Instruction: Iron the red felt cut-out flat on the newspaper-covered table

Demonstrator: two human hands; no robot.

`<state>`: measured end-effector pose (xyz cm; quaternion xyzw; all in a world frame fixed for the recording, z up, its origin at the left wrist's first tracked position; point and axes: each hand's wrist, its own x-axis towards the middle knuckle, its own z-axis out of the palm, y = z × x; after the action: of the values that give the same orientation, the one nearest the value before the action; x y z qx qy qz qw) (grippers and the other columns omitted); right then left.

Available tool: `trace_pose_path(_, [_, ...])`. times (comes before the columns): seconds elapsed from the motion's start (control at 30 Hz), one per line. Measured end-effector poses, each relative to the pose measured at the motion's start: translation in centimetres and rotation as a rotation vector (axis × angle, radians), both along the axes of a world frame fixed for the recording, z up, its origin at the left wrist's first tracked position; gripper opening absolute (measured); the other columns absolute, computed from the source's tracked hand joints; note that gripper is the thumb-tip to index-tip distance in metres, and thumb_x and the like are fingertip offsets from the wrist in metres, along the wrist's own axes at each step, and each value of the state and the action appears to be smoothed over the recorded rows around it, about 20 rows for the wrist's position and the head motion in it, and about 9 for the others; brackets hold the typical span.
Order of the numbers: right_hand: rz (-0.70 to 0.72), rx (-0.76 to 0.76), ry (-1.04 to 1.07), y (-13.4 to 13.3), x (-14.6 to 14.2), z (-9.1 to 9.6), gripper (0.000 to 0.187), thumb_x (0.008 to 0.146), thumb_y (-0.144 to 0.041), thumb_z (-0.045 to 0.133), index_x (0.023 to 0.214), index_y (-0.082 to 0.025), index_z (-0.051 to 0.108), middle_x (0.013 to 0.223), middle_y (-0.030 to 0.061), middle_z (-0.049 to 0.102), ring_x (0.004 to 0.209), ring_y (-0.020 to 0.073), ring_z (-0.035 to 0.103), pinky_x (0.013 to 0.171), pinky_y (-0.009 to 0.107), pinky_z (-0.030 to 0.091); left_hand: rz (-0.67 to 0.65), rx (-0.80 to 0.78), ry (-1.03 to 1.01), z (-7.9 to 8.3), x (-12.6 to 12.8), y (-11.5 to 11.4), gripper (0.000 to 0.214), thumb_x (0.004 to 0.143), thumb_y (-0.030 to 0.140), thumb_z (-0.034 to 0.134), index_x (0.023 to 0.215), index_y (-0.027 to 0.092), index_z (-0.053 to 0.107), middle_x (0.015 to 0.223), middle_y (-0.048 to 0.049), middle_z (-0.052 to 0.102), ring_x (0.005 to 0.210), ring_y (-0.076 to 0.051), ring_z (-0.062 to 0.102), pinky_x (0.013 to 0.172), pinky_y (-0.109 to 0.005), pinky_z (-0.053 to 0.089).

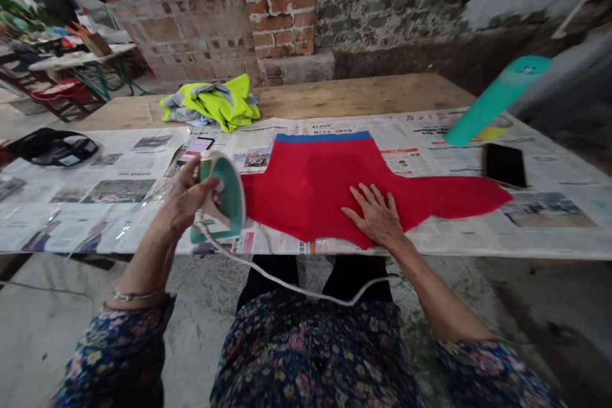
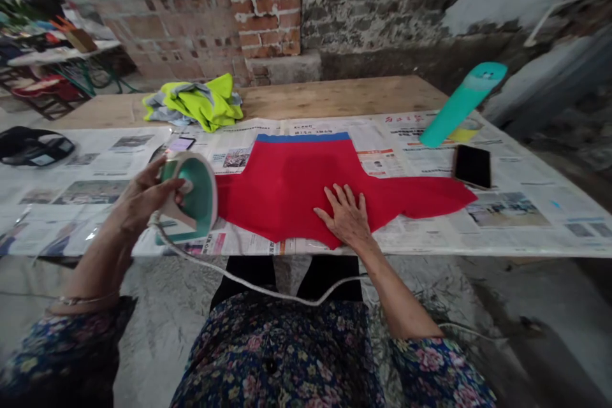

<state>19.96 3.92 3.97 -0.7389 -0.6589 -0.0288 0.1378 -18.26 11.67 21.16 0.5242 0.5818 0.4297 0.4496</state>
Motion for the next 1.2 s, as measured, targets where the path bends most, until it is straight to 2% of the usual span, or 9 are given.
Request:
trace_pose_path(0.17, [0.016,-0.006,0.006,-0.1,0.3,0.0,0.069,0.108,-0.063,0.044,0.162,-0.024,0.059,0.169,0.0131,0.055,0.159,0.037,0.045,0.128,0.066,0.035,-0.115,-0.114,-0.06,-1.3,5.3,0.1,0.092,0.08,0.007,0.076,0.166,0.012,0.043,0.057,0.0089,0.059,0.04,-0.011,0.056,0.044,-0.02,0.049])
trace_pose_path(0.3, [0.001,0.005,0.018,-0.1,0.4,-0.1,0.067,0.107,-0.063,0.045,0.161,-0.026,0.06,0.168,0.0115,0.056,0.158,0.0362,0.046,0.128,0.066,0.035,-0.114,-0.165,-0.042,-2.3,6.6,1.1,0.092,0.082,0.002,0.07,0.168,0.012,0.039,0.054,0.0107,0.056,0.038,-0.01,0.053,0.043,-0.018,0.048])
trace_pose_path(0.47, [-0.001,0.016,0.019,-0.1,0.2,-0.1,0.067,0.107,-0.062,0.047,0.16,-0.026,0.061,0.168,0.0121,0.057,0.158,0.0362,0.046,0.128,0.065,0.034,0.022,-0.115,0.014,-1.9,2.7,2.6,0.073,0.084,0.007,0.071,0.154,0.016,0.053,0.055,0.0108,0.055,0.041,-0.012,0.055,0.045,-0.019,0.049])
trace_pose_path(0.6, [0.007,0.037,0.029,0.1,0.2,-0.5,0.066,0.107,-0.062,0.046,0.16,-0.027,0.061,0.167,0.0118,0.057,0.158,0.0373,0.045,0.128,0.067,0.034,0.158,-0.097,0.086,-1.1,-1.4,2.5,0.056,0.083,0.007,0.067,0.137,0.022,0.063,0.055,0.0095,0.055,0.041,-0.012,0.052,0.042,-0.019,0.046])
trace_pose_path(0.67, [0.003,0.038,0.035,0.1,0.1,-0.7,0.065,0.107,-0.062,0.046,0.161,-0.028,0.06,0.168,0.0117,0.056,0.159,0.0378,0.044,0.128,0.068,0.033,0.207,-0.101,0.135,-0.9,-3.2,1.7,0.061,0.084,0.009,0.066,0.142,0.026,0.061,0.055,0.0091,0.056,0.04,-0.014,0.052,0.041,-0.02,0.043])
trace_pose_path(0.77, [-0.001,0.033,0.04,0.2,0.0,-0.7,0.066,0.107,-0.062,0.045,0.162,-0.027,0.059,0.169,0.0118,0.055,0.159,0.0382,0.043,0.128,0.069,0.032,0.247,-0.114,0.189,-1.0,-5.2,0.0,0.084,0.082,0.016,0.071,0.16,0.031,0.047,0.055,0.0089,0.059,0.043,-0.017,0.056,0.041,-0.022,0.045])
trace_pose_path(0.87, [0.007,0.03,0.041,0.2,0.0,-0.5,0.068,0.107,-0.063,0.045,0.163,-0.026,0.058,0.169,0.0126,0.055,0.159,0.0385,0.043,0.128,0.069,0.033,0.155,-0.073,0.183,-1.0,-5.7,-1.9,0.094,0.078,0.024,0.079,0.164,0.035,0.044,0.056,0.0086,0.061,0.044,-0.018,0.057,0.042,-0.025,0.046])
trace_pose_path(1.03, [0.018,0.054,0.046,0.2,0.1,-0.4,0.068,0.108,-0.065,0.042,0.161,-0.026,0.059,0.168,0.0132,0.056,0.159,0.0383,0.044,0.127,0.07,0.033,-0.078,-0.069,0.099,0.0,-1.2,-3.2,0.093,0.076,0.026,0.08,0.163,0.023,0.048,0.054,0.0082,0.059,0.047,-0.017,0.058,0.047,-0.024,0.047])
trace_pose_path(1.2, [0.02,0.06,0.036,0.1,0.0,-0.5,0.069,0.108,-0.065,0.042,0.161,-0.024,0.06,0.169,0.0137,0.055,0.159,0.0373,0.044,0.128,0.067,0.033,-0.247,-0.129,0.058,-0.2,5.9,-0.9,0.094,0.079,0.016,0.076,0.167,0.011,0.043,0.058,0.0087,0.061,0.044,-0.013,0.057,0.047,-0.022,0.049])
